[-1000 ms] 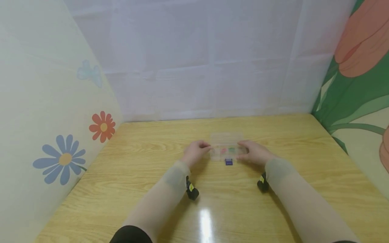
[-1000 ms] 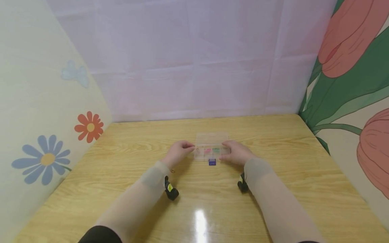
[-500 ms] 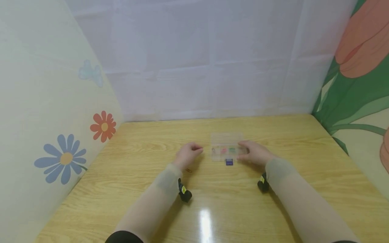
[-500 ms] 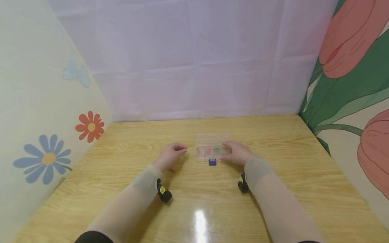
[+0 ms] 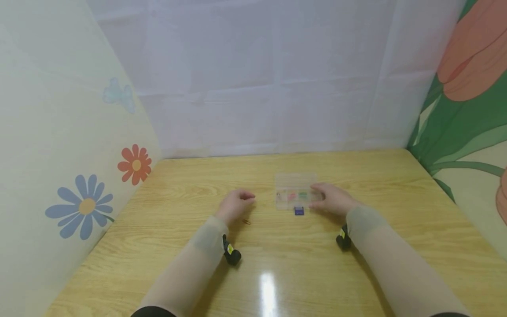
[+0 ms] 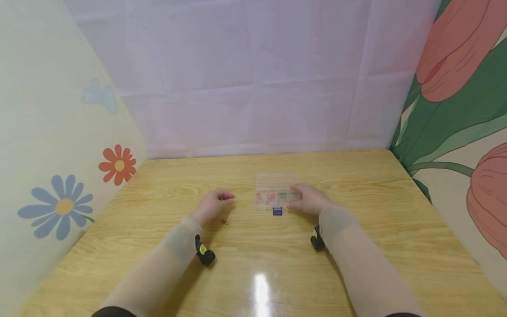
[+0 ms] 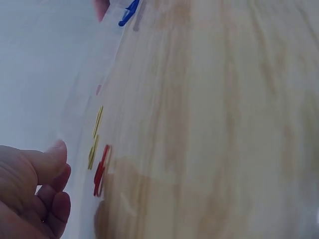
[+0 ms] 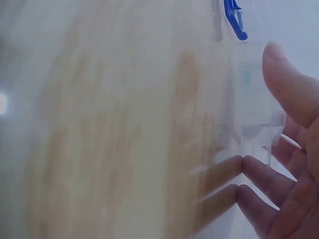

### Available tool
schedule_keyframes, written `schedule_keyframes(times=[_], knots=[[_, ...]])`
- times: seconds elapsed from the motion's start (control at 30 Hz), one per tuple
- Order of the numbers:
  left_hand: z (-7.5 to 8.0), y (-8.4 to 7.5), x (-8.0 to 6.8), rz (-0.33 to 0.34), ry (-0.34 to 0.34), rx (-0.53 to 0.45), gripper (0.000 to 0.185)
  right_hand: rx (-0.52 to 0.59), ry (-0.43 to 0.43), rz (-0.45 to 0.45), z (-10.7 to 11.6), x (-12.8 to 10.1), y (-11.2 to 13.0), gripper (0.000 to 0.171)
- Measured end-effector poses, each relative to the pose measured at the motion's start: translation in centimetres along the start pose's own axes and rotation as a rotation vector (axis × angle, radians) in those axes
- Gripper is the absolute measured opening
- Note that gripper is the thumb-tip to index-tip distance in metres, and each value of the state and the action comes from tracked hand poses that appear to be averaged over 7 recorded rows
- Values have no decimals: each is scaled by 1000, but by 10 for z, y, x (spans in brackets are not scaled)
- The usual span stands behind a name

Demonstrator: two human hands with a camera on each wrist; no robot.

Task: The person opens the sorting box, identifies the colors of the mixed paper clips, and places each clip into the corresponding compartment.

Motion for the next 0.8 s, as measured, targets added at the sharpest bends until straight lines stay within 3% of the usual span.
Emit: schedule_keyframes(times=[0.3,0.47,0.8], knots=[[1,12,2,2,23,85,15,12,3,-10,0,-1,2,76],[0,16,5,-31,42,149,14,14,5,-7,-1,-1,2,76],[-1,9,0,-41,59,189,9,9,6,-11,1,-2,3,77]])
Point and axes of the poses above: each hand's wrist, its own x-axis towards the middle knuckle, its own z-axis out of the back of the hand, y = z × x, the point moved 4 cm from there along x, towards the middle knuckle, and after that the axes turned 4 degrees about -y, right-handed, at the moved point
